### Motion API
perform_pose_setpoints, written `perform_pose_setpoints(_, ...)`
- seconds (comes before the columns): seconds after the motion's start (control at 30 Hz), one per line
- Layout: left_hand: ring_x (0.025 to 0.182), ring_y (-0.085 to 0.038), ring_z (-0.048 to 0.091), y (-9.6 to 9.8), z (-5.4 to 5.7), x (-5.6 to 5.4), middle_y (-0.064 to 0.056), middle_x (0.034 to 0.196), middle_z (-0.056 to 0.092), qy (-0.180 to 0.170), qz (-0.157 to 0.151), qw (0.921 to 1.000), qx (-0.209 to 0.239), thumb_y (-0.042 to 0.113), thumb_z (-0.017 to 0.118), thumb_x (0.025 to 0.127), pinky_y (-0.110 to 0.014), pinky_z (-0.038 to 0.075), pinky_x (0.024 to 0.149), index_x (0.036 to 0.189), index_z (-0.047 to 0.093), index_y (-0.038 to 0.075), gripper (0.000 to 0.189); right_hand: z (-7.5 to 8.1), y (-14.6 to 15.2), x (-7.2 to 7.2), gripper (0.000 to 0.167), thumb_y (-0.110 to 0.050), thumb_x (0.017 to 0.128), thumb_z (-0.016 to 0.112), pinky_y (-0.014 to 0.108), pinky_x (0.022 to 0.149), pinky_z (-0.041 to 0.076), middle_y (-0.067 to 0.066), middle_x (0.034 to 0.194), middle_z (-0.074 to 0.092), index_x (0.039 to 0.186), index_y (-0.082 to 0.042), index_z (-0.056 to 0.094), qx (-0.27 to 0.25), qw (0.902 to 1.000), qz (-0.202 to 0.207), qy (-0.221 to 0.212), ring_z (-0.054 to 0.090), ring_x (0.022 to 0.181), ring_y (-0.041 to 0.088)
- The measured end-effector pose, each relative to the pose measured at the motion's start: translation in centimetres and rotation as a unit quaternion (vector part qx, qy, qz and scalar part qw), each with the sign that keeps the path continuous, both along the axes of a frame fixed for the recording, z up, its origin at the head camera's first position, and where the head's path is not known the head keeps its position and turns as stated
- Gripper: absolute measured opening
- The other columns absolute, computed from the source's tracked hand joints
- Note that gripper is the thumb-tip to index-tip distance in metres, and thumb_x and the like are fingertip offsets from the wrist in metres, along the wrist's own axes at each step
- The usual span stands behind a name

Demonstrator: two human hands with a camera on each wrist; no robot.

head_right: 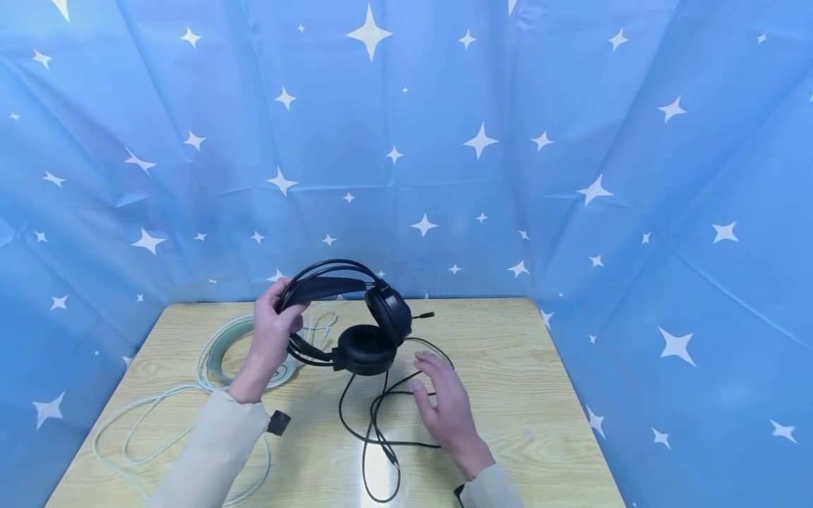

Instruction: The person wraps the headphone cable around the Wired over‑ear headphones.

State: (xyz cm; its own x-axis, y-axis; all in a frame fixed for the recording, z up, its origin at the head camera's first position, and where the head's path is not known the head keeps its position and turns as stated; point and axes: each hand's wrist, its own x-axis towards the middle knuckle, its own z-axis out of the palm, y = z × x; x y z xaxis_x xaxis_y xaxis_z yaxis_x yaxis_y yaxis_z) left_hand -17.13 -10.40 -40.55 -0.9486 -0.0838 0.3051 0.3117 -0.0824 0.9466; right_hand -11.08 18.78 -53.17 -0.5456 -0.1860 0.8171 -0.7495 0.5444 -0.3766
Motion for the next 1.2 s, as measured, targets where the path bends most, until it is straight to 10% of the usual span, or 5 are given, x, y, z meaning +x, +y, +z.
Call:
perform_pose_setpoints(0.33, 0.050, -0.009, 0.029, -2.0, 1.1, 0.7, 0.001, 0.068, 0.045, 0.038, -0.075, 0.9780, 0.191, -0.015, 0.044, 0.089, -0.025, 0.019, 0.046, 0.095, 0.059, 0.009, 0.029, 0.0, 0.6, -1.0, 0.019, -0.006, 0.105, 0.057, 0.014, 0.086, 0.049, 0.005, 0.111, 0.076, 0.114, -0.009, 0.074, -0.143, 0.9597, -0.031, -0.240, 0.068, 0.104, 0.007)
perform_pose_setpoints(0.57, 0.051, -0.009, 0.025, -2.5, 1.7, 1.0, 0.003, 0.066, 0.042, 0.048, -0.122, 0.9495, 0.285, -0.015, 0.036, 0.092, -0.021, 0.017, 0.046, 0.089, 0.059, 0.010, 0.034, 0.9, -0.6, -2.9, 0.038, -0.025, 0.108, 0.057, 0.024, 0.104, 0.047, 0.016, 0.137, 0.065, 0.139, -0.003, 0.060, -0.200, 0.8952, 0.028, -0.397, 0.059, 0.131, 0.030)
perform_pose_setpoints(0.77, 0.053, -0.011, 0.021, -3.0, 2.0, 1.2, 0.002, 0.068, 0.039, 0.064, -0.156, 0.9219, 0.349, -0.015, 0.029, 0.094, -0.022, 0.017, 0.048, 0.094, 0.063, 0.009, 0.041, 0.4, -0.8, -3.8, 0.046, -0.021, 0.107, 0.057, 0.034, 0.107, 0.047, 0.018, 0.136, 0.064, 0.146, 0.003, 0.050, -0.237, 0.8130, 0.146, -0.511, 0.061, 0.127, 0.026)
perform_pose_setpoints(0.97, 0.053, -0.011, 0.022, -3.7, 2.3, 1.1, 0.000, 0.068, 0.038, 0.068, -0.128, 0.9096, 0.389, -0.014, 0.031, 0.096, -0.020, 0.021, 0.048, 0.091, 0.059, 0.007, 0.036, -0.4, 0.6, -3.5, 0.021, -0.012, 0.110, 0.047, 0.025, 0.072, 0.051, -0.006, 0.073, 0.051, 0.116, -0.002, 0.065, -0.336, 0.7310, 0.298, -0.514, 0.050, 0.066, 0.010)
perform_pose_setpoints(1.2, 0.052, -0.013, 0.019, -4.5, 2.4, 1.1, 0.000, 0.063, 0.033, 0.069, -0.081, 0.9150, 0.389, -0.014, 0.035, 0.097, -0.017, 0.026, 0.045, 0.083, 0.053, 0.007, 0.031, 0.4, 3.4, -3.5, 0.036, -0.011, 0.114, 0.029, 0.024, 0.050, 0.012, -0.003, 0.067, 0.024, 0.099, -0.010, 0.061, -0.439, 0.6844, 0.397, -0.426, 0.013, 0.054, 0.012)
